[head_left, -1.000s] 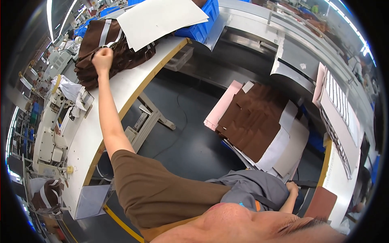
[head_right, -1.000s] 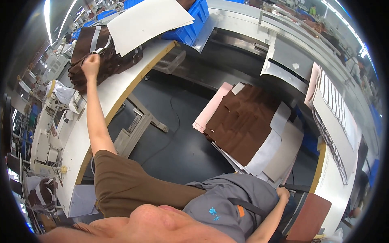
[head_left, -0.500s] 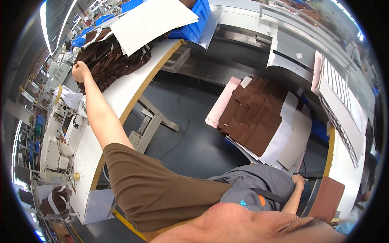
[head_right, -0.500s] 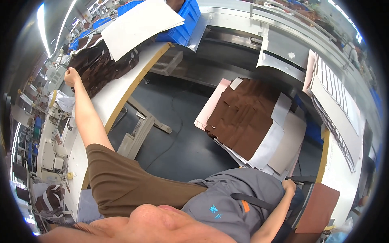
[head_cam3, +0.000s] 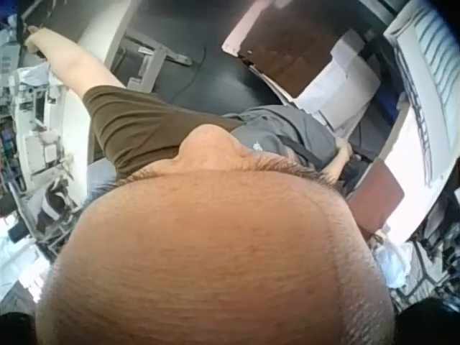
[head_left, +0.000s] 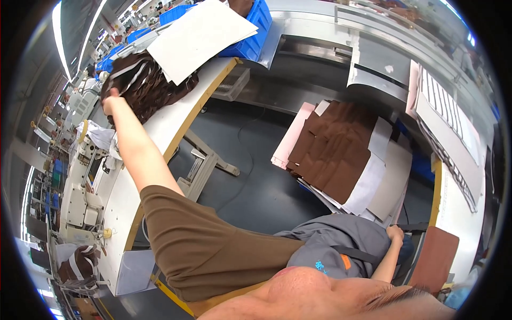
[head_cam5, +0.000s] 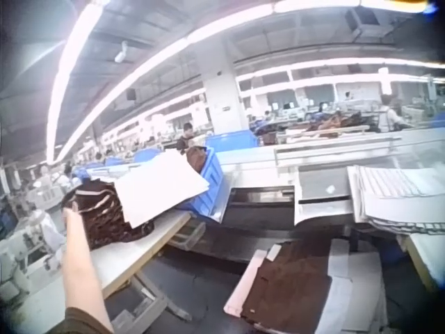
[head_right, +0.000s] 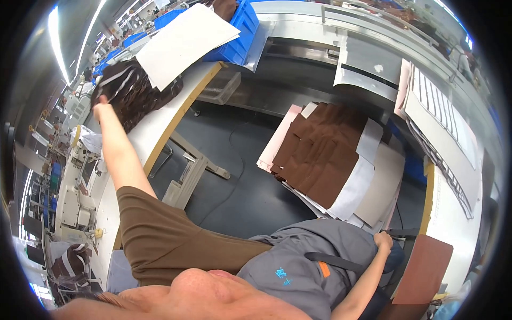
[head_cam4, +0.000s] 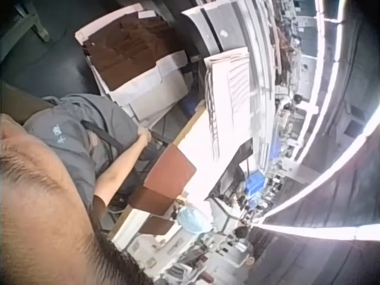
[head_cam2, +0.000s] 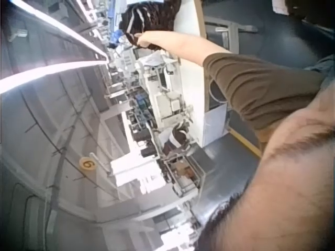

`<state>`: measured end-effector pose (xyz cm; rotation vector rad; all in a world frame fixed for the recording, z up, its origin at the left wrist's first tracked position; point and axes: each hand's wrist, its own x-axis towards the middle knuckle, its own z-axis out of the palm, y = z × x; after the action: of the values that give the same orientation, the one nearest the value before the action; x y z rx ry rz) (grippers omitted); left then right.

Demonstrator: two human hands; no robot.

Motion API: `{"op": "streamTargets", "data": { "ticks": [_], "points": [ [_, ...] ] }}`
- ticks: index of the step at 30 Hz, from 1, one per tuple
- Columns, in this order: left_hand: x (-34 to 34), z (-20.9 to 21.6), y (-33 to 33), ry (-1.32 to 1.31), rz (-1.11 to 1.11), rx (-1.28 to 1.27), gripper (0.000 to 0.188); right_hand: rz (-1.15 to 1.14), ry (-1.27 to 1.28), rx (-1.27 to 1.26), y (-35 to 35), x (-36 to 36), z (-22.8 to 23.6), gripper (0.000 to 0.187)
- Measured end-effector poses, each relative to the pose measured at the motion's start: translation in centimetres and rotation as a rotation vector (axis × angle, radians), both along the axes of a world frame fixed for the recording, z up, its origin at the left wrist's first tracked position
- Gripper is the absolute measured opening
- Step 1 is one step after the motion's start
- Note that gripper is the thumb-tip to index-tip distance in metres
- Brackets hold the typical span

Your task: The person is aligning and checking leather panels and linings at a sewing station.

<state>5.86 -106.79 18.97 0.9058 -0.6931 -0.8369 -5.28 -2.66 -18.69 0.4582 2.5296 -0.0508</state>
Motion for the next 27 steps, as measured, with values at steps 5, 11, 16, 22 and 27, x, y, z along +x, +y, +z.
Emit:
{"op": "streamTargets", "data": {
  "ticks": [5, 11, 16, 22, 27],
  "points": [
    [-4.3, 3.6, 7.7, 0.822, -0.310, -0.590, 0.033, -0.069, -0.032, 0.058, 0.5, 2.2, 1.6, 0.046],
    [-4.6, 14.1, 28.0, -0.592, -0.082, -1.054, 0.025, -0.040, -0.019, 0.030, 1.0, 1.7, 0.6, 0.047],
    [-6.3, 13.9, 46.9, -0.939, -0.361, -1.345, 0.020, -0.006, 0.051, -0.036, 1.3, 2.0, 0.0, 0.044],
    [-9.9, 6.3, 65.6, -0.769, -1.223, -1.587, 0.015, -0.004, 0.520, -0.631, -4.9, 5.4, 9.4, 0.046],
    [-12.5, 1.2, 75.6, -0.487, -1.871, -1.383, 0.012, 0.109, 1.353, -1.080, -10.4, 12.0, 23.0, 0.050]
  ]
}}
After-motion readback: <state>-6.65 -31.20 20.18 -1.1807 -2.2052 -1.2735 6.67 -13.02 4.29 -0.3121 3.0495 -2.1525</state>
